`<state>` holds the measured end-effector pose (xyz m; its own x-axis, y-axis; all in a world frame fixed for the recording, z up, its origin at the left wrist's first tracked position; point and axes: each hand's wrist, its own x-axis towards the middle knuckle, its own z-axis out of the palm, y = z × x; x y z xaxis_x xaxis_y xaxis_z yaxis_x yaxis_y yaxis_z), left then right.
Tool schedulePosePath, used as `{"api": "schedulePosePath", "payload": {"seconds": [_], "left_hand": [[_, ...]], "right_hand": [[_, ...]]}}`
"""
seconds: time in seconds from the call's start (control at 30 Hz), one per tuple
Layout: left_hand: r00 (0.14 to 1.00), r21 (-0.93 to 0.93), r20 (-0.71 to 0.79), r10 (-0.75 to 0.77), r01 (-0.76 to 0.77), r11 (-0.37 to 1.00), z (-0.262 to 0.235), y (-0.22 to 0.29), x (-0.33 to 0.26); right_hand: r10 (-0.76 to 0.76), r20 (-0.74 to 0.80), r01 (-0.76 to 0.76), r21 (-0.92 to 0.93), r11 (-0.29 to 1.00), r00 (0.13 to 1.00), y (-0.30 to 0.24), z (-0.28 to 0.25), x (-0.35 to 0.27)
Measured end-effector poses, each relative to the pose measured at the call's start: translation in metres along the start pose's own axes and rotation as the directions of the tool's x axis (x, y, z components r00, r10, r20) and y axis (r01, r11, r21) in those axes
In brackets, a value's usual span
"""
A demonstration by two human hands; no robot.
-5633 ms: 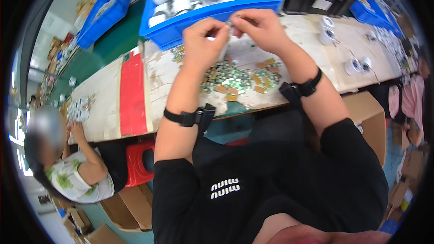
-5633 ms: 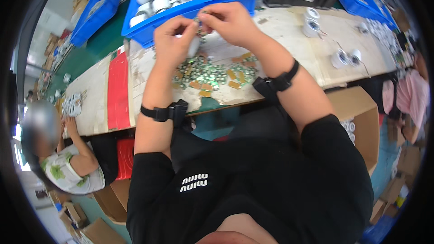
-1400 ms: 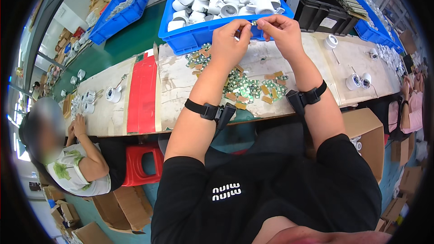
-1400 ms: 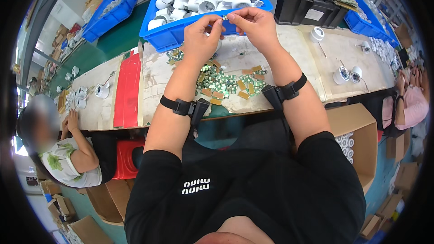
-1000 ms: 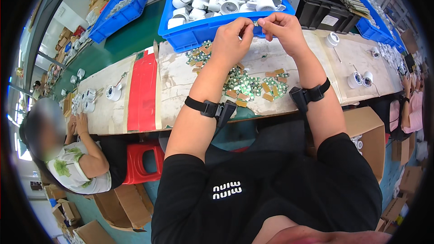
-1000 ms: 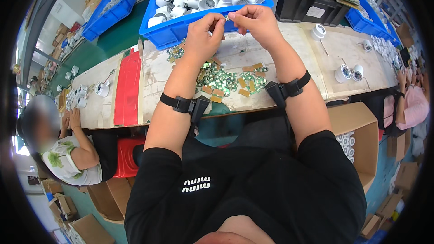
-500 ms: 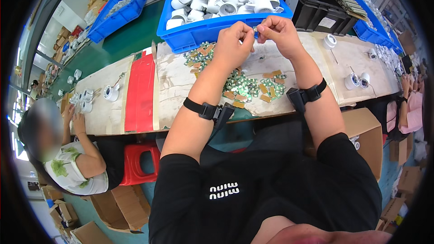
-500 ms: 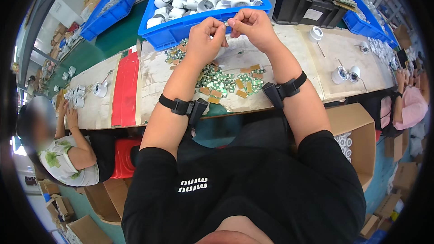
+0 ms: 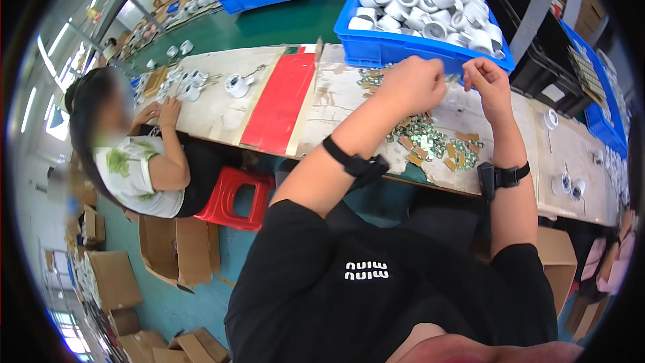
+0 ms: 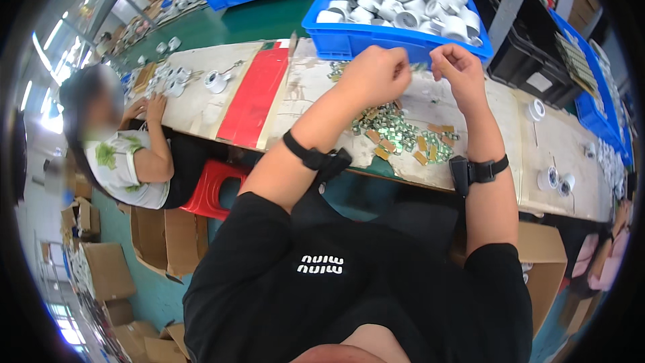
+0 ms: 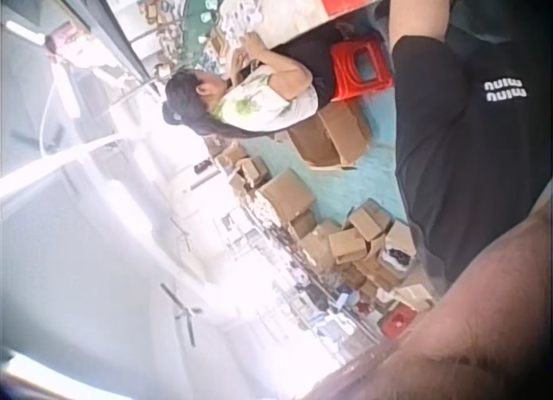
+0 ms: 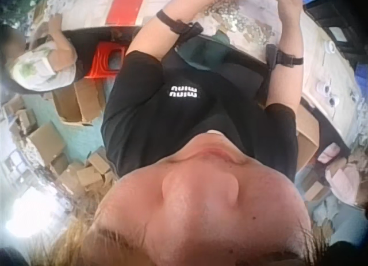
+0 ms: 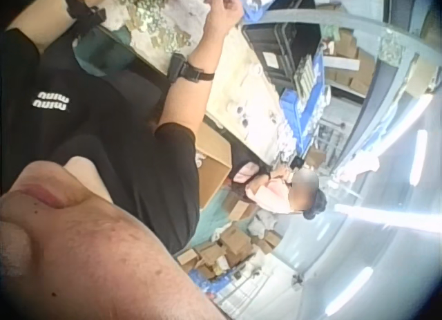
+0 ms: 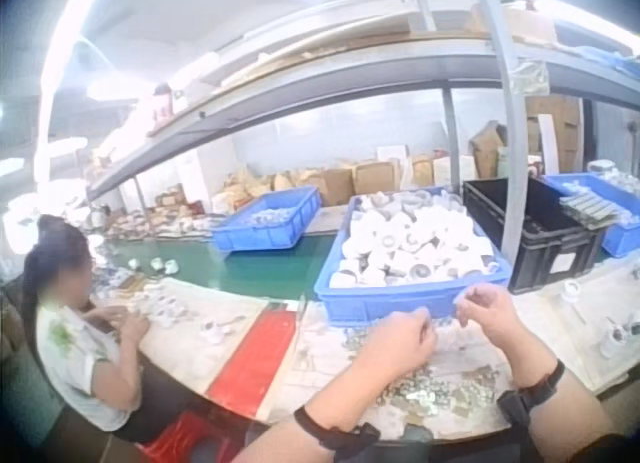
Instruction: Sort internal mounting plates, insert electronic components and hardware, and manually press together white plastic housing units for electronic products or light fixtures at a workbench.
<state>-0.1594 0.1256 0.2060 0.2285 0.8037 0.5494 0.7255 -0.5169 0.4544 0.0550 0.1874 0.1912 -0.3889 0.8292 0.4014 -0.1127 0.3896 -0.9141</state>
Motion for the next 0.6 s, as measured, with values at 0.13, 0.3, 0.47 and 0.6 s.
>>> {"api": "schedulePosePath", "payload": {"seconds": [0.13,0.3,0.47,0.6], "left_hand": [[0.961,0.332,-0.114,-0.251,0.275,0.902,-0.061,-0.051,-0.048],[0.929,0.651,-0.024,-0.368,0.294,0.700,-0.114,-0.133,-0.140],[0.808,0.667,-0.069,-0.585,0.474,0.576,-0.143,-0.206,-0.176],[0.861,0.721,-0.212,-0.461,0.457,0.521,-0.195,-0.233,-0.171]], "right_hand": [[0.065,-0.033,-0.065,0.009,0.998,0.997,-0.004,0.005,-0.002],[0.138,-0.008,-0.138,-0.119,0.983,0.990,-0.015,0.022,-0.010],[0.009,-0.077,-0.018,-0.120,0.993,0.997,-0.011,0.007,-0.003],[-0.249,-0.289,-0.051,-0.739,0.671,0.924,-0.043,-0.079,-0.010]]}}
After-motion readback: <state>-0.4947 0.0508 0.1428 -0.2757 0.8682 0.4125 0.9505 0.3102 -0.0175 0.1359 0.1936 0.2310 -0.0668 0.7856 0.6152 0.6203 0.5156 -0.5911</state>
